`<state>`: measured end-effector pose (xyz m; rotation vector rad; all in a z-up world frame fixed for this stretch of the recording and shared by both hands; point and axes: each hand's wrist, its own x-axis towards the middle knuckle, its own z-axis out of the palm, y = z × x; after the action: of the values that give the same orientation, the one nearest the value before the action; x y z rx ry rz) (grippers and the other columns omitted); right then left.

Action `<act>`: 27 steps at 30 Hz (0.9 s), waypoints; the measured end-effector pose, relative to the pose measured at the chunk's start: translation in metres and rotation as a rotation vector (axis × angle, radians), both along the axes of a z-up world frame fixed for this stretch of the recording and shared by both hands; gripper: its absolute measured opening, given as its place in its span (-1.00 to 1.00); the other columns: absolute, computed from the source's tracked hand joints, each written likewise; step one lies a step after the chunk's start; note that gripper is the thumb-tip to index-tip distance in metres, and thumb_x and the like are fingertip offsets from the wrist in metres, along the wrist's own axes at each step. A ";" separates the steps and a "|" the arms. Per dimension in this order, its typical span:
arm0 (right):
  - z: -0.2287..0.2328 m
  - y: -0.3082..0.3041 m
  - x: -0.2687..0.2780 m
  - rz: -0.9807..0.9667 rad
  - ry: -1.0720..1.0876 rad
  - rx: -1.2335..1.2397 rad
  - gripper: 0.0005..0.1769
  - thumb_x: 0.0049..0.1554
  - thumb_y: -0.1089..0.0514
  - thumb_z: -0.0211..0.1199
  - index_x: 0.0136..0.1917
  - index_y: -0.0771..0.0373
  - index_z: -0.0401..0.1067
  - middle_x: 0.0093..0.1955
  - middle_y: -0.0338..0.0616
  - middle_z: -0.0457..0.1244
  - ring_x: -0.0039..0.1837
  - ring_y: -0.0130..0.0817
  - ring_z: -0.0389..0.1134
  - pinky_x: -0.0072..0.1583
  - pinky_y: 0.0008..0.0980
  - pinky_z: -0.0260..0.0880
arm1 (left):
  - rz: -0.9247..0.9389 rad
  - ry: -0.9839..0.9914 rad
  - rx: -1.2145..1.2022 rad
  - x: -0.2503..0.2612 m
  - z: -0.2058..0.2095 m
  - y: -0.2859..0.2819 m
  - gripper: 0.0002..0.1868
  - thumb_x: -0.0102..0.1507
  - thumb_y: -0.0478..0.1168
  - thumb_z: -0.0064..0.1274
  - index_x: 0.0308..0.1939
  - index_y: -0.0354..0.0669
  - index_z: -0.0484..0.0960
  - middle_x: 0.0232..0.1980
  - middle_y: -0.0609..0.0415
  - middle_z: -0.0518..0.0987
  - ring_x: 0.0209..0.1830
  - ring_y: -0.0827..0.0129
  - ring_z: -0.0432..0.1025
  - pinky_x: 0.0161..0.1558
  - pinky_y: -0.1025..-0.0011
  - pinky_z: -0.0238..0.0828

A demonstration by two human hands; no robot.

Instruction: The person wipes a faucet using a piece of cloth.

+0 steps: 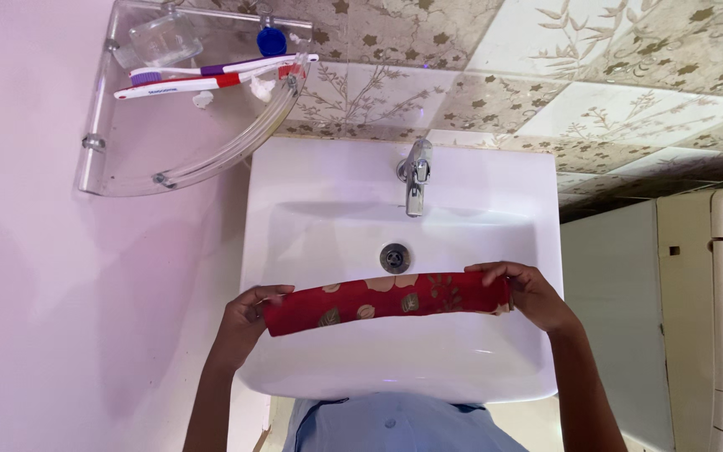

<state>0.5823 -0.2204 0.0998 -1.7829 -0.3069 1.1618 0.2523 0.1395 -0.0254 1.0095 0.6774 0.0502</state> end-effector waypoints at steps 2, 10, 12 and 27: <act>0.005 0.007 0.000 -0.018 -0.001 -0.028 -0.46 0.00 0.64 -0.01 0.13 0.24 0.42 0.28 -0.09 0.35 0.18 -0.42 0.45 0.03 -0.34 0.54 | -0.033 0.143 0.022 0.010 0.014 -0.002 -0.62 0.20 -0.55 0.02 -0.04 -0.01 0.61 0.19 0.03 0.65 0.06 0.33 0.57 0.05 0.30 0.52; -0.017 -0.019 0.012 -0.072 -0.196 -0.042 -0.47 0.09 0.65 0.02 0.22 0.31 0.49 0.14 -0.02 0.41 0.09 -0.38 0.46 0.02 -0.39 0.53 | 0.074 -0.115 0.189 0.021 -0.007 -0.011 -0.56 0.19 -0.64 -0.19 -0.03 -0.26 0.69 0.17 -0.01 0.67 0.13 0.32 0.55 0.15 0.34 0.49; -0.019 -0.020 0.014 -0.087 -0.266 -0.031 -0.46 0.06 0.66 -0.02 0.19 0.31 0.48 0.19 -0.10 0.39 0.09 -0.39 0.44 -0.03 -0.42 0.52 | 0.083 -0.122 0.175 0.025 -0.015 -0.013 -0.58 0.18 -0.65 -0.20 -0.08 -0.26 0.67 0.16 0.01 0.66 0.09 0.35 0.55 0.10 0.37 0.56; -0.006 -0.011 0.047 -0.263 -0.042 -0.048 -0.76 0.14 0.32 0.20 0.10 0.27 0.53 0.30 -0.05 0.36 0.11 -0.17 0.44 -0.03 -0.21 0.58 | -0.024 0.068 -0.046 0.080 -0.009 -0.002 -0.63 0.21 -0.51 0.03 0.04 -0.08 0.55 0.04 0.08 0.59 0.01 0.40 0.53 0.02 0.35 0.59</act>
<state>0.6292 -0.2311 0.0938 -1.8288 -0.0659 0.9527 0.3323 0.1374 -0.0344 0.9782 0.7252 -0.0212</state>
